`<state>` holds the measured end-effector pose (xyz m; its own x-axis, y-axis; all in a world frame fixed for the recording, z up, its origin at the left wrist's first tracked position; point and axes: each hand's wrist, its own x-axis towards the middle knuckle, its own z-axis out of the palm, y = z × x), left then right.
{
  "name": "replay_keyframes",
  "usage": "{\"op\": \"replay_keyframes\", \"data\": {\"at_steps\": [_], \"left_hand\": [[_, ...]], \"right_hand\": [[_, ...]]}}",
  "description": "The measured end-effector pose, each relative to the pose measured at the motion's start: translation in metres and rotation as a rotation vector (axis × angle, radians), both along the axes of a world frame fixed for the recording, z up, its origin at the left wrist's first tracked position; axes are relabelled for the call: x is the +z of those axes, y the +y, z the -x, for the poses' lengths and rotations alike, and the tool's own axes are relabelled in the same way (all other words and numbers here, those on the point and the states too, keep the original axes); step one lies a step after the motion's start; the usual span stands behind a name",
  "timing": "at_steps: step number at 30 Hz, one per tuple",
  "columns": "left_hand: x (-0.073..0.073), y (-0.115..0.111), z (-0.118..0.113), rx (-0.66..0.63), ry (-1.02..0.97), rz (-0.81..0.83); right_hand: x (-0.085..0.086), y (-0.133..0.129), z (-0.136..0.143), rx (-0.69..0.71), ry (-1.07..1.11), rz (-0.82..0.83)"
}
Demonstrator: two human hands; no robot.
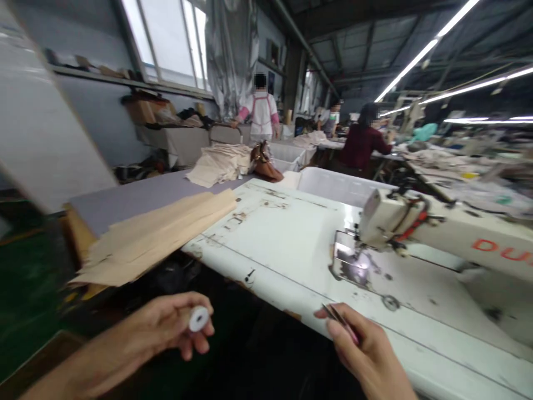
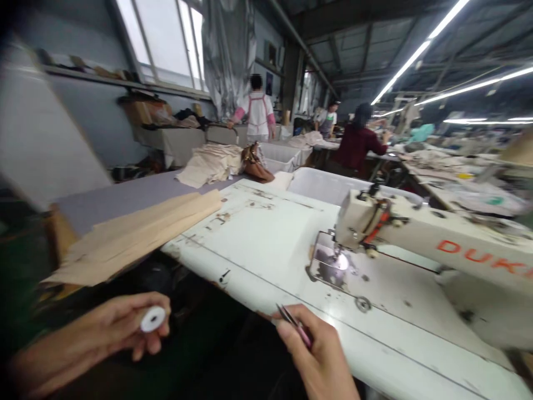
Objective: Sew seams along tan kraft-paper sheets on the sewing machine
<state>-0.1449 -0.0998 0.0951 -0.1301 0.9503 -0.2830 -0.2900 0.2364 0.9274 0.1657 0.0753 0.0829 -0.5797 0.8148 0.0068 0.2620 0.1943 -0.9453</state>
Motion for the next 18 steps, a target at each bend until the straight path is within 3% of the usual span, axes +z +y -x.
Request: {"op": "replay_keyframes", "data": {"at_steps": [1,3,7,13,18], "left_hand": [[-0.001,0.028,-0.028,-0.166,-0.063,-0.035],[-0.002,0.074,-0.077,-0.375,-0.174,-0.082],[-0.003,0.132,-0.135,-0.573,-0.246,-0.107],[-0.008,0.169,-0.173,-0.659,-0.286,-0.069],[-0.013,0.184,-0.193,-0.537,-0.283,-0.033]], "right_hand": [[0.004,0.001,0.002,0.005,0.032,-0.007],[0.011,0.005,0.000,0.026,0.115,-0.019],[0.023,0.010,-0.026,0.058,0.186,-0.037],[0.012,0.018,-0.055,-0.099,0.247,-0.032],[-0.004,0.033,-0.062,-0.198,0.447,0.048]]}}
